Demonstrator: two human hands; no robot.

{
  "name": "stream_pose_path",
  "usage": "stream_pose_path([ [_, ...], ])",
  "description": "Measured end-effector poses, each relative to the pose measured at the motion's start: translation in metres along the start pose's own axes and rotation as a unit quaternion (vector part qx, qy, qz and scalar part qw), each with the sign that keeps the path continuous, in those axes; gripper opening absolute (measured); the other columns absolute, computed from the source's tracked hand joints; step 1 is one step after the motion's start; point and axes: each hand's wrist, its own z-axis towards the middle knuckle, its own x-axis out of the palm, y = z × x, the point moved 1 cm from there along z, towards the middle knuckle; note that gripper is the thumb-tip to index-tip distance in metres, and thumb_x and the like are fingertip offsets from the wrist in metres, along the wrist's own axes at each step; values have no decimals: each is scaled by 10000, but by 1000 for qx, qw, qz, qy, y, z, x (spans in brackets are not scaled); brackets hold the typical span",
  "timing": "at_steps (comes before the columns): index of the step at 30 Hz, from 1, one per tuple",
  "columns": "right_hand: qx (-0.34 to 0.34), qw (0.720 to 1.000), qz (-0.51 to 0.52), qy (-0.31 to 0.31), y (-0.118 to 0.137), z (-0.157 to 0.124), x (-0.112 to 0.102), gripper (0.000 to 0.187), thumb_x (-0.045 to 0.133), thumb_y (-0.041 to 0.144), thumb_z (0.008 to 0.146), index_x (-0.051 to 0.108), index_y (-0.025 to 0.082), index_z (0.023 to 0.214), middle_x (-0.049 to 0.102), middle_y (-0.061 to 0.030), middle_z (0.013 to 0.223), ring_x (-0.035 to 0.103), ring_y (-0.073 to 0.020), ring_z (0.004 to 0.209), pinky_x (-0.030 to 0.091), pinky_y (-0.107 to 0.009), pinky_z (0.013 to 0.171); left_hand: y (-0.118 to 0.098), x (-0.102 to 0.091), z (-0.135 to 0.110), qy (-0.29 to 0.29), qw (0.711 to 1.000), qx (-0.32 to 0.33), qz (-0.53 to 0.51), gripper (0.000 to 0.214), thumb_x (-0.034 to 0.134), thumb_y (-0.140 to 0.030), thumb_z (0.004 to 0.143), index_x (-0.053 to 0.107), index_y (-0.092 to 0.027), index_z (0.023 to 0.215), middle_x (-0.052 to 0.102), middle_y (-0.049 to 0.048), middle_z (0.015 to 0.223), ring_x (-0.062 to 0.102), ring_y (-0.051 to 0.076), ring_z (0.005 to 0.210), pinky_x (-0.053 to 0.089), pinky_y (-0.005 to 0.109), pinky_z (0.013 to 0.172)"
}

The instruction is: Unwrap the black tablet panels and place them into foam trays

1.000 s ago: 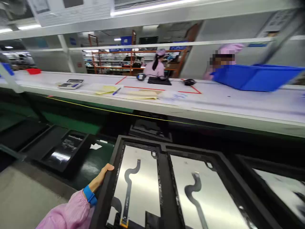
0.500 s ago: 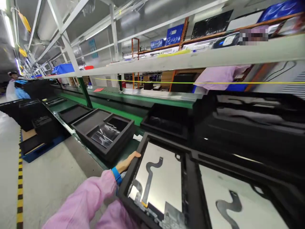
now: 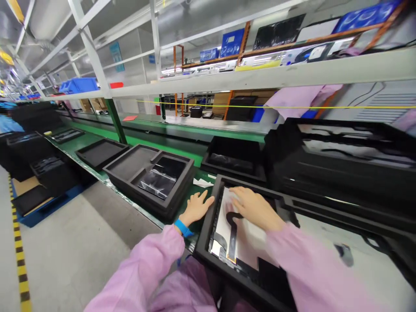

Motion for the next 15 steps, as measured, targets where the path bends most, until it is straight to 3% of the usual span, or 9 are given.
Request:
stream_pose_path([
  [3,14,998,-28,46,8,29,-3,230,601,258,1016,610,139,1212,568,-96,1234,549,-236,1157,498,-458,1017,-3,-18,-39,0,999,42,-28,597,538,-501,910,585,-155,1395,524,139,1507,391,314,1451,181,415,1241],
  [7,51,996,-50,55,14,48,-2,222,604,300,1016,624,128,1154,584,-87,1161,544,-240,1146,480,-464,1015,-1,-33,-70,-6,995,39,-86,659,474,-539,923,572,-64,1370,655,219,1315,623,319,1195,429,459,1080],
  [11,71,996,-39,33,21,46,-9,198,595,326,1017,620,132,1049,592,-69,1071,568,-204,1041,506,-399,950,-8,-30,-75,1,991,58,-119,592,609,-542,870,647,-112,1275,703,174,1239,644,284,1157,456,402,1052],
  [15,95,995,-13,-8,20,45,-46,261,561,403,1033,606,148,999,553,-12,820,547,-140,746,517,-310,772,-24,-26,-75,51,982,56,-172,566,656,-531,843,667,-116,1228,730,167,1183,669,292,1125,458,441,1054],
])
